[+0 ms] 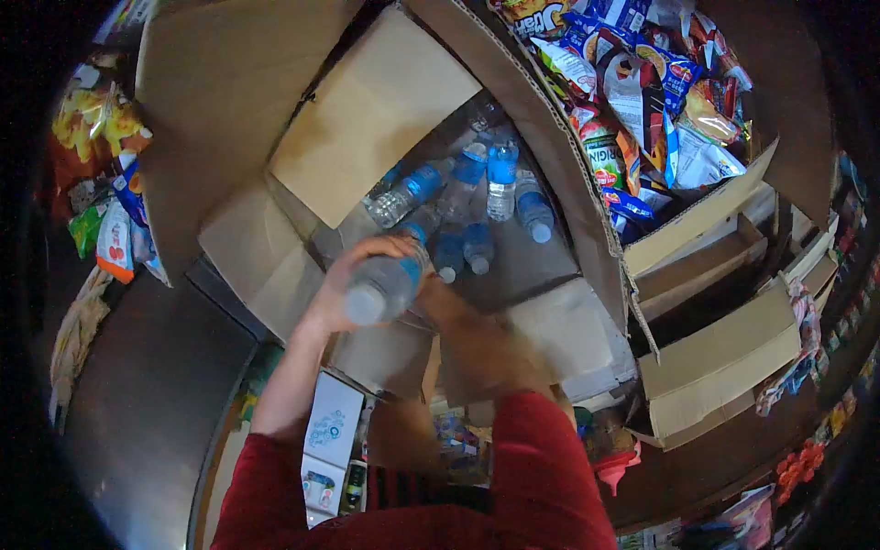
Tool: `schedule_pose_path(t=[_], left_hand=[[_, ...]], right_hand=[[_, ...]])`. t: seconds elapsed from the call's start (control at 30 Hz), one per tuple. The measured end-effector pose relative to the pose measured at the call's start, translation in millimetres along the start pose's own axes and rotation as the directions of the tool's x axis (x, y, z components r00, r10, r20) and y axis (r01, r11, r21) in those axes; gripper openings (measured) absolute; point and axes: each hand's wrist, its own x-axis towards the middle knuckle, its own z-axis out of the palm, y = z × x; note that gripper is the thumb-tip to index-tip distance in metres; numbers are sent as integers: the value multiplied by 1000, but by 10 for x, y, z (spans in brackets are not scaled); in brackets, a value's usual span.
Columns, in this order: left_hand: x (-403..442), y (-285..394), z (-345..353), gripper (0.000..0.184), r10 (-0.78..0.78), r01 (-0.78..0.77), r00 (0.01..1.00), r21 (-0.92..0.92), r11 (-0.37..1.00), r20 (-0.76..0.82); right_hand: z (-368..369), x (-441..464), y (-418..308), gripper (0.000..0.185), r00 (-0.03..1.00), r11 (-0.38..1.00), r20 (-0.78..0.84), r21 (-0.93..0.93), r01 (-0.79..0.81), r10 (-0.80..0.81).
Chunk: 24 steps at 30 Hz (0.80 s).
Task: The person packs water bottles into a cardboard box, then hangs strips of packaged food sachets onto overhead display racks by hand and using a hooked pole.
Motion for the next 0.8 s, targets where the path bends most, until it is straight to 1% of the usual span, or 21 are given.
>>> schedule_pose_path(t=[0.03,0.07,0.13,0.17,0.23,0.27,0.3,0.33,0.37,0.4,0.47,0.5,0.57,0.6,0.7,0.8], left_hand=[[3,-2,0,59,-43,42,999,67,997,21],[-5,-45,-5,55,-26,23,999,76,997,43],[22,-112,34,54,-53,48,998,114,992,38],[45,-128,28,54,-65,60,997,141,988,36],[134,-113,45,52,-21,12,999,223,975,38],[172,-83,36,51,2,-15,999,273,962,48],[174,-46,16,51,-31,3,996,313,950,85],[180,-12,-10,50,-63,16,991,355,935,122],[206,7,-44,49,-91,23,984,395,919,155],[211,3,-84,49,-75,-5,983,432,902,166],[210,-66,-117,49,-41,-55,982,483,874,187],[222,-95,-87,50,-54,-29,986,486,874,157],[209,-111,-76,52,-93,34,991,502,864,92],[205,-136,-49,57,-123,60,989,540,840,81],[187,-161,-63,56,-62,-38,989,640,767,134],[160,-217,-142,55,-34,-51,990,588,807,133]], right_hand=[[28,-32,0,37,999,997,-21,-57,43,-45],[43,-83,18,36,996,988,-66,-146,54,-64],[211,-154,-33,35,980,937,-155,-344,61,-121],[356,-167,-45,34,973,895,-183,-443,43,-138],[587,-190,-89,33,953,763,-245,-646,-26,-175],[727,-206,-118,33,949,578,-249,-811,-95,-194],[913,-228,-132,32,945,40,-240,-971,-237,-221],[1066,-225,-169,31,950,-691,-211,-652,-311,-229],[1204,-264,-176,31,953,-860,-202,-418,-293,-227],[1310,-266,-189,31,952,-932,-209,-239,-271,-223],[1422,-258,-208,30,951,-974,-216,-3,-228,-222],[1408,-234,-210,30,955,-977,-207,24,-210,-210],[1282,-150,-220,29,962,-981,-194,3,-194,-191],[1223,-122,-198,29,965,-983,-191,-11,-185,-180],[1189,-86,-240,29,964,-986,-221,-31,-161,-150],[1523,-10,-418,29,955,-996,-283,-15,-94,-85]])
